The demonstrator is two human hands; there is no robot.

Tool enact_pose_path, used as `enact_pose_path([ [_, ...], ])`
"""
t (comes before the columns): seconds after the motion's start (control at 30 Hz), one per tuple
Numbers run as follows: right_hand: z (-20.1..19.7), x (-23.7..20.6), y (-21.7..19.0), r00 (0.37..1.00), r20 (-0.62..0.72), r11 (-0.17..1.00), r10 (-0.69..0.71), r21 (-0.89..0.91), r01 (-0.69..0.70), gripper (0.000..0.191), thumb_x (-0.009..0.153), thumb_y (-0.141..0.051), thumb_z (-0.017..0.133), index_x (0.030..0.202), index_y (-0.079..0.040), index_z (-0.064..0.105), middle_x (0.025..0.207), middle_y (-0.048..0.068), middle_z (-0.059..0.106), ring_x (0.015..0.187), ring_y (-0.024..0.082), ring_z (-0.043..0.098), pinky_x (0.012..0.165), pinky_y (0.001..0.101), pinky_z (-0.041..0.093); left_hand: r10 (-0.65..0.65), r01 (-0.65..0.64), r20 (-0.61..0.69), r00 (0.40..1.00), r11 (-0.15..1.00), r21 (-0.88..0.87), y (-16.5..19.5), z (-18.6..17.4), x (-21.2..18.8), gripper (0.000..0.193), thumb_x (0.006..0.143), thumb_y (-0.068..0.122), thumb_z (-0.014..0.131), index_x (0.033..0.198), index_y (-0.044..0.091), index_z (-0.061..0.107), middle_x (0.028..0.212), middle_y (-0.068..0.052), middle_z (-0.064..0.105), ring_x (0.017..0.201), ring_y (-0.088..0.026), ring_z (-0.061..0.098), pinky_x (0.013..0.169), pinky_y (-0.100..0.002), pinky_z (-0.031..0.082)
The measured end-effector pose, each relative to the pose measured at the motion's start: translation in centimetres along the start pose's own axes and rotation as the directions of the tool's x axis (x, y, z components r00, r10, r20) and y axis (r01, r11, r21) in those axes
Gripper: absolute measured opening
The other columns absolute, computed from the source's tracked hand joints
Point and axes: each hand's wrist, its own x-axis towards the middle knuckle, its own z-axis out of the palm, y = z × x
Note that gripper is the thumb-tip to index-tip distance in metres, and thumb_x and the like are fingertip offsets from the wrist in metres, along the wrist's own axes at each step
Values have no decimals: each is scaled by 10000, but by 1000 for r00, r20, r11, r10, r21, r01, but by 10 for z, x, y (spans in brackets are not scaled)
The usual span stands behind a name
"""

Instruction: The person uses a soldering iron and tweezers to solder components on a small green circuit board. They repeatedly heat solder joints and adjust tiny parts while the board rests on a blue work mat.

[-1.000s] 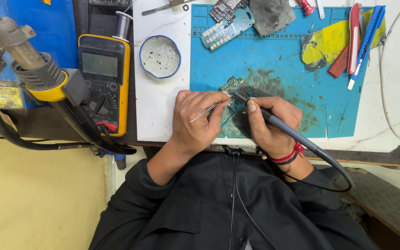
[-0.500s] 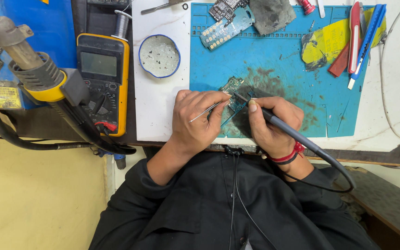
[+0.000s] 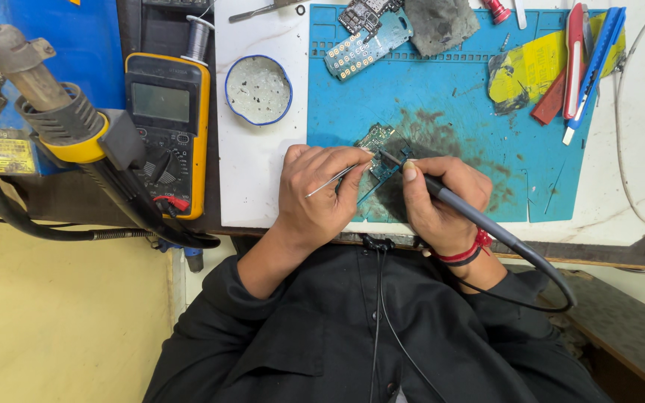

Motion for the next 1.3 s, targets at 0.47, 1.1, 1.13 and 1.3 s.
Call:
enact_pose_path([
  [0.47, -1, 2, 0, 999, 18, 1000, -27, 13, 26, 99, 1000, -46, 750, 946, -11, 675, 761, 81, 672, 643, 185, 649, 603, 291, 471, 0, 0, 0, 1000, 1000, -5, 0, 1, 0, 48, 980, 127, 729, 1024, 127, 712, 975, -9, 762, 840, -205, 701, 815, -363, 407],
  [1.1, -1, 1, 0, 999, 25, 1000, -24, 11, 23, 89, 990, -38, 752, 944, -20, 678, 768, 79, 668, 657, 192, 650, 589, 283, 475, 5, -5, -5, 1000, 1000, -12, 1, 0, 0, 60, 980, 116, 729, 1035, 122, 707, 976, -14, 762, 843, -207, 704, 815, -361, 405],
  [1.13, -1, 2, 0, 999, 29, 999, -35, 3, 35, 89, 980, -37, 754, 934, -20, 679, 757, 79, 664, 648, 195, 645, 598, 293, 472, 10, -10, -7, 1000, 1000, -14, 1, 0, 0, 62, 981, 116, 728, 1038, 121, 705, 981, -14, 762, 849, -208, 705, 818, -361, 407],
  [1.3, 0, 1, 1, 1000, 1, 1000, -7, 2, 7, 91, 996, -44, 756, 950, -15, 683, 772, 73, 676, 656, 187, 651, 590, 278, 474, 5, -5, -3, 1000, 1000, -11, 0, 0, 1, 55, 979, 117, 729, 1029, 124, 707, 972, -12, 761, 836, -206, 704, 814, -363, 407],
])
